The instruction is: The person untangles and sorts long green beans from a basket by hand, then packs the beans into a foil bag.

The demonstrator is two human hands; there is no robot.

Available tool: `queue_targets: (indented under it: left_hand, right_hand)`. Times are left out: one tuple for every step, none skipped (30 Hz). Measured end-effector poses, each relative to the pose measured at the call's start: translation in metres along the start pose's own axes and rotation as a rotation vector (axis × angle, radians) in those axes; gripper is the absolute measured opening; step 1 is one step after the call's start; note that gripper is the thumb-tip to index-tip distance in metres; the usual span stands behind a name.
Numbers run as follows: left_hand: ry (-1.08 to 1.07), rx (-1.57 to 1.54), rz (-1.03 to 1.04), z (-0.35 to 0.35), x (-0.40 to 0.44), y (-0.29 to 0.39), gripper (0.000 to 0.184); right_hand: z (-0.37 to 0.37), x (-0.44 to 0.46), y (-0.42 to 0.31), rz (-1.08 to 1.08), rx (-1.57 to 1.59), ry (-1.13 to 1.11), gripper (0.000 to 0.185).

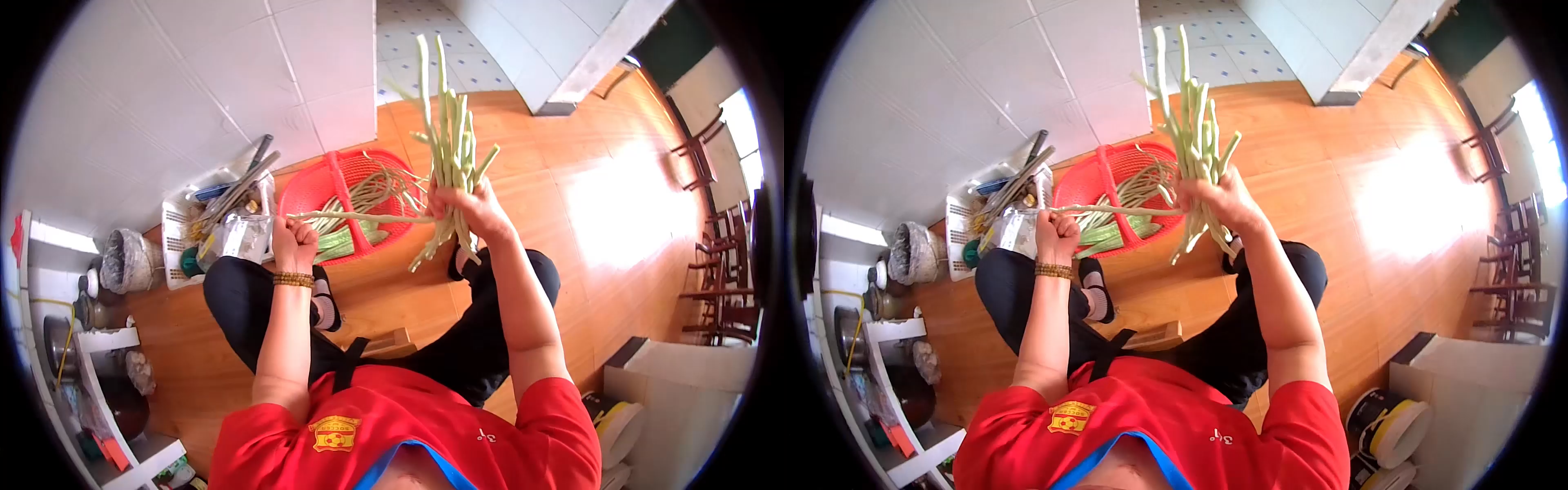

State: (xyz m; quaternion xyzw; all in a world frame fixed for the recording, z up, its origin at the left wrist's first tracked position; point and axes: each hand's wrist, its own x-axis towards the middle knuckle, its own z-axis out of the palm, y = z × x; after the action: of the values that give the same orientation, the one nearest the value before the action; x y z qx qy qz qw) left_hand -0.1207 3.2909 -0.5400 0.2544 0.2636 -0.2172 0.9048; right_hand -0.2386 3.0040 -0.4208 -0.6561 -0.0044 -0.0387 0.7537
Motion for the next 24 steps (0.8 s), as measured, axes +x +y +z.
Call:
queue_targets:
  left_hand:
    - [-0.023,-0.045,0.02,0.002,0.0,0.01,0.026]
    - [0.02,-0.104,0.082,0.0,0.006,0.015,0.026]
    - [0.023,-0.107,0.103,-0.001,0.01,0.026,0.026]
    - [0.062,-0.165,0.168,-0.003,0.012,0.04,0.026]
    - [0.099,-0.226,0.231,-0.005,0.011,0.052,0.025]
    - [0.005,-0.211,0.239,-0.008,0.01,0.061,0.032]
    - [0.004,-0.216,0.253,-0.009,0.012,0.065,0.032]
    - [-0.129,-0.071,0.233,0.001,0.006,0.067,0.035]
    - [-0.253,0.078,0.209,0.01,-0.002,0.069,0.039]
    - [-0.335,0.194,0.202,0.018,-0.007,0.072,0.038]
    - [-0.42,0.312,0.194,0.03,-0.012,0.075,0.037]
    - [-0.437,0.341,0.179,0.046,-0.023,0.074,0.029]
    - [-0.453,0.369,0.163,0.064,-0.037,0.072,0.022]
    - [-0.457,0.472,0.218,0.081,-0.053,0.07,0.017]
    - [-0.456,0.574,0.271,0.093,-0.066,0.069,0.02]
    - [-0.563,0.602,0.281,0.099,-0.071,0.072,0.027]
    - [-0.609,0.639,0.286,0.106,-0.078,0.075,0.025]
    - [-0.635,0.695,0.332,0.113,-0.083,0.076,0.027]
    - [-0.663,0.753,0.375,0.118,-0.088,0.079,0.028]
    - [-0.653,0.755,0.377,0.121,-0.093,0.083,0.028]
    - [-0.666,0.827,0.385,0.124,-0.097,0.088,0.028]
    - [-0.679,0.898,0.391,0.126,-0.101,0.09,0.029]
    - [-0.67,0.896,0.386,0.127,-0.105,0.091,0.029]
    - [-0.681,1.049,0.39,0.127,-0.111,0.091,0.028]
  right_hand:
    - [0.007,-0.001,0.0,0.032,0.019,-0.009,0.008]
    - [0.012,-0.003,-0.001,0.083,0.001,-0.003,0.008]
    - [0.014,-0.006,-0.002,0.136,-0.018,0.004,0.007]
    - [0.012,-0.008,-0.004,0.141,-0.065,-0.006,0.009]
    - [0.007,-0.011,-0.006,0.143,-0.114,-0.014,0.01]
    - [0.003,-0.012,-0.007,0.088,-0.165,-0.09,0.013]
    - [0.002,-0.012,-0.005,0.033,-0.202,-0.133,0.014]
    - [0.006,-0.013,-0.006,0.054,-0.317,-0.105,0.016]
    - [0.011,-0.015,-0.008,0.079,-0.428,-0.079,0.017]
    - [0.015,-0.015,-0.006,0.086,-0.416,-0.098,0.017]
    - [0.017,-0.014,-0.006,0.008,-0.582,-0.066,0.025]
    - [0.019,-0.012,-0.007,-0.076,-0.749,-0.029,0.034]
    - [0.021,-0.012,-0.009,-0.08,-0.742,-0.044,0.034]
    - [0.023,-0.012,-0.011,-0.096,-0.794,-0.039,0.039]
    - [0.024,-0.013,-0.01,-0.109,-0.845,-0.036,0.044]
    - [0.02,-0.012,-0.004,-0.144,-0.859,-0.042,0.045]
    - [0.02,-0.011,-0.001,-0.144,-0.852,-0.058,0.045]
    - [0.02,-0.008,0.001,-0.242,-0.929,-0.052,0.041]
    - [0.02,-0.007,0.004,-0.34,-1.004,-0.042,0.037]
    - [0.019,-0.005,0.008,-0.389,-1.107,-0.054,0.043]
    - [0.02,-0.003,0.009,-0.385,-1.101,-0.058,0.043]
    - [0.02,-0.001,0.01,-0.419,-1.184,-0.069,0.042]
    - [0.021,0.001,0.01,-0.453,-1.268,-0.083,0.042]
    - [0.022,0.002,0.01,-0.482,-1.289,-0.096,0.041]
